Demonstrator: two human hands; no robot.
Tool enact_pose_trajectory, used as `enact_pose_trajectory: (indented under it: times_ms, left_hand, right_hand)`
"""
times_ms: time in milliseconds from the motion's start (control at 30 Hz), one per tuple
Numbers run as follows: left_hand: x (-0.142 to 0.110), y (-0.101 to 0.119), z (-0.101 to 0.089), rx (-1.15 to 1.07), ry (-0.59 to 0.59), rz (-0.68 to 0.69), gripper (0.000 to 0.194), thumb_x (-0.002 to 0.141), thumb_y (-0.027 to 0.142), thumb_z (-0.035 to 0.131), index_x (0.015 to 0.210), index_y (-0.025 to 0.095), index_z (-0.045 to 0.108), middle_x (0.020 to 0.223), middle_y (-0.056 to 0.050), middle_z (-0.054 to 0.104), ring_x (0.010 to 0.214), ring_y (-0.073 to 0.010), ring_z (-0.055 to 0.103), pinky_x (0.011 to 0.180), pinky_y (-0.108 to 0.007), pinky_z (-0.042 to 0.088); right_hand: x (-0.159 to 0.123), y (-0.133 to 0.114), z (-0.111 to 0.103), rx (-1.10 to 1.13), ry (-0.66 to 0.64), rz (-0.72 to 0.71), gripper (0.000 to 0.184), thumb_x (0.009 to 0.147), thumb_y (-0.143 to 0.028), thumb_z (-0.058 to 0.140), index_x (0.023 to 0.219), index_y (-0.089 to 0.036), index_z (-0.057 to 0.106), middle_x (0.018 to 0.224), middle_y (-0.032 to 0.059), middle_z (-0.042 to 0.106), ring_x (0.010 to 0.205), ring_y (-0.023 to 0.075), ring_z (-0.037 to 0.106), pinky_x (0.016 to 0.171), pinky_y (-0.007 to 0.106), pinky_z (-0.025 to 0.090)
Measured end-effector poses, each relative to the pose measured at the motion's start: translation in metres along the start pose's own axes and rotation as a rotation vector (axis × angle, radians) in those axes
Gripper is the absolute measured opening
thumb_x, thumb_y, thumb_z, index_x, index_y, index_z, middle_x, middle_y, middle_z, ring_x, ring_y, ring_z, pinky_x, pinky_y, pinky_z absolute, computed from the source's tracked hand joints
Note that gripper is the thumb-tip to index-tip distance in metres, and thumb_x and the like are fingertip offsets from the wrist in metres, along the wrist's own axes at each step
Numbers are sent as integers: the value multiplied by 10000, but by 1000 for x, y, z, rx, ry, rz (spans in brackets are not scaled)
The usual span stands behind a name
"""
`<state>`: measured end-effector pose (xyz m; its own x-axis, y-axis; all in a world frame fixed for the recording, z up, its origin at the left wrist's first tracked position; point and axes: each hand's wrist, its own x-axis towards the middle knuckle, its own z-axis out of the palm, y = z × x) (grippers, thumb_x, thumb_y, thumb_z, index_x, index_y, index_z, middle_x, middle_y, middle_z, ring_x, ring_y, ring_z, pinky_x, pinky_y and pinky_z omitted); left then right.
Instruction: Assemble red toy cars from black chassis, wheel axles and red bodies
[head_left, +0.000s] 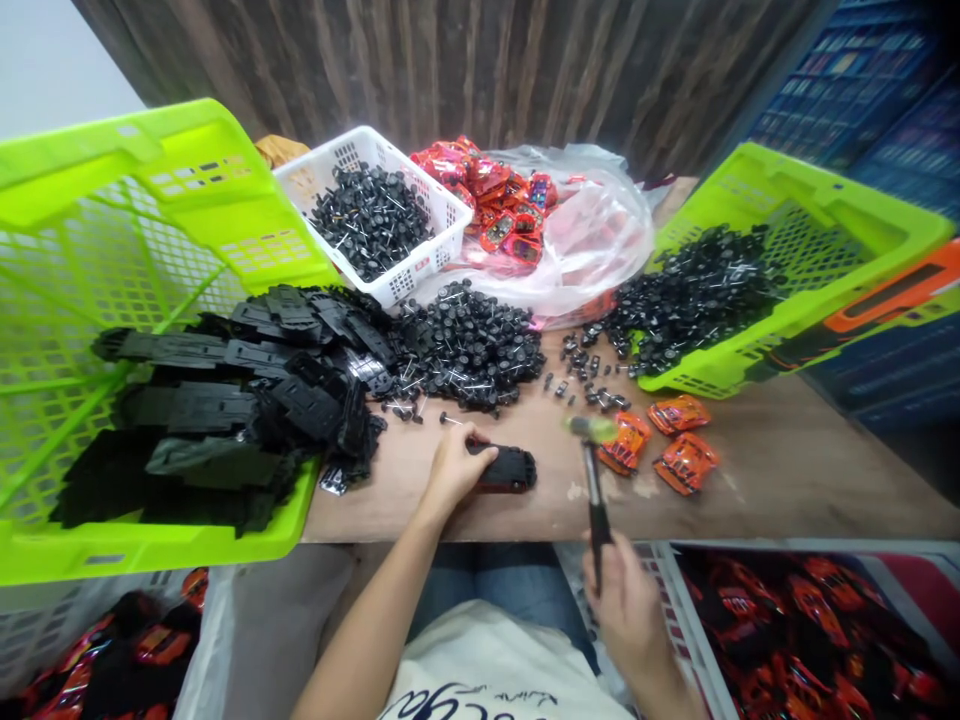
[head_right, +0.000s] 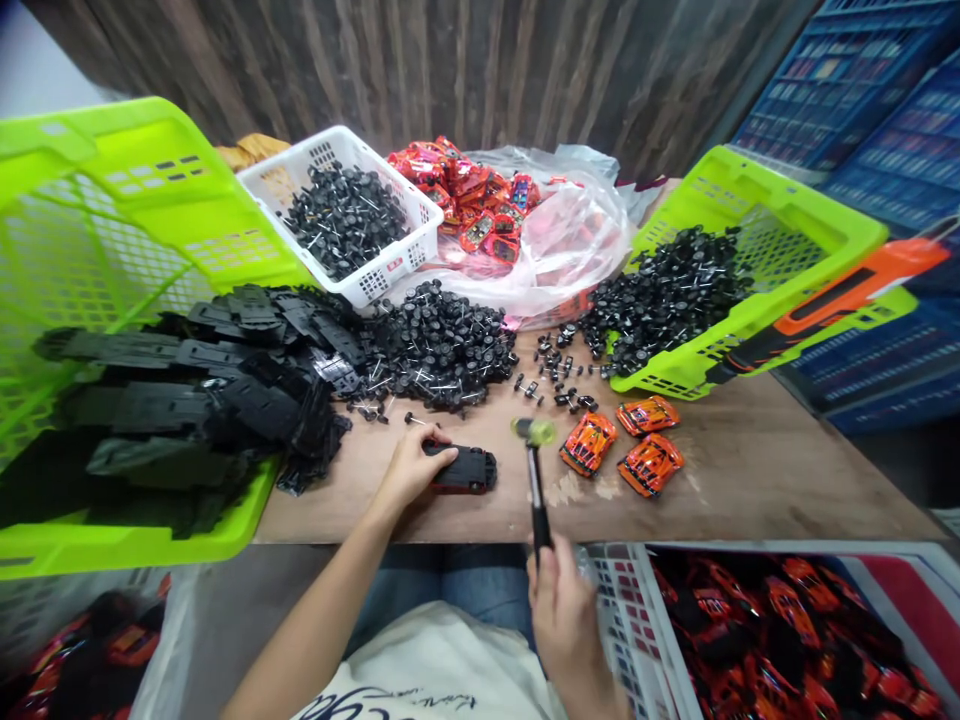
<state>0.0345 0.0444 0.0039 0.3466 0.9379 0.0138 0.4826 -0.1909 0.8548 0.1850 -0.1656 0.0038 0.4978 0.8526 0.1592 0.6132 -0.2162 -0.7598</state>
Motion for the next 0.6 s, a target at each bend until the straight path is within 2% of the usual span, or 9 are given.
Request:
enact_pose_trajectory:
  times_ms: [100,167,267,367,433,500,567,600]
  left_hand:
    - [1,-2,2,3,3,-1,95,681,199,673,755,176,619,838,-26,654,858,-195,605,814,-335,460]
    - [3,-1,0,8,-6,-2,89,680,199,673,744,173,618,823,-28,650,841,-197,606,804,-339,465]
    - [4,6,-11,21,5,23,162,660,197,689,805,172,620,875,-38,642,872,-206,600,821,-356,469]
    - [2,26,-30,8,50,154,376,640,139,686,996,182,574,1026,-48,608,973,-204,575,868,-354,470]
    - [-3,44,-39,13,60,290,483,640,77,658,1089,190,521,1103,-56,571,1031,-202,552,897,-350,466]
    - [-10,60,-43,29,21,432,522,656,27,617,1132,198,488,1130,-62,548,1057,-203,538,919,-352,460]
    - [-15,71,-42,28,-65,553,535,680,-6,577,1160,204,467,1138,-67,541,1075,-204,532,935,-352,456]
    - [-17,74,-40,20,-102,592,529,696,-14,557,1169,206,463,1148,-72,538,1094,-205,525,946,-352,452]
  right_hand:
    - [-19,4,4,-111,-157,-82,307,957,-364,307,862,-212,557,576,43,630,478,195,616,430,262,397]
    - [-19,6,6,-183,-149,-114,314,963,-323,276,859,-216,552,588,57,643,503,218,637,432,280,391]
    - [0,10,7,-321,-123,-142,338,955,-312,267,810,-218,558,508,49,600,453,238,611,398,298,348]
    - [36,8,10,-452,-89,-98,342,948,-321,299,842,-197,599,535,64,608,471,236,609,429,306,384]
    - [64,-2,13,-459,-18,-132,328,941,-330,335,949,-163,617,674,111,655,612,254,651,539,339,468]
    - [88,-20,16,-314,23,-253,345,923,-354,403,1142,-139,561,964,166,666,862,272,656,707,387,517]
    - [106,-39,18,-77,-25,-393,464,907,-364,469,1324,-168,411,1237,164,564,1069,252,593,849,397,509]
    - [112,-48,18,18,-66,-456,490,904,-355,488,1351,-194,372,1286,144,533,1115,236,569,888,389,501]
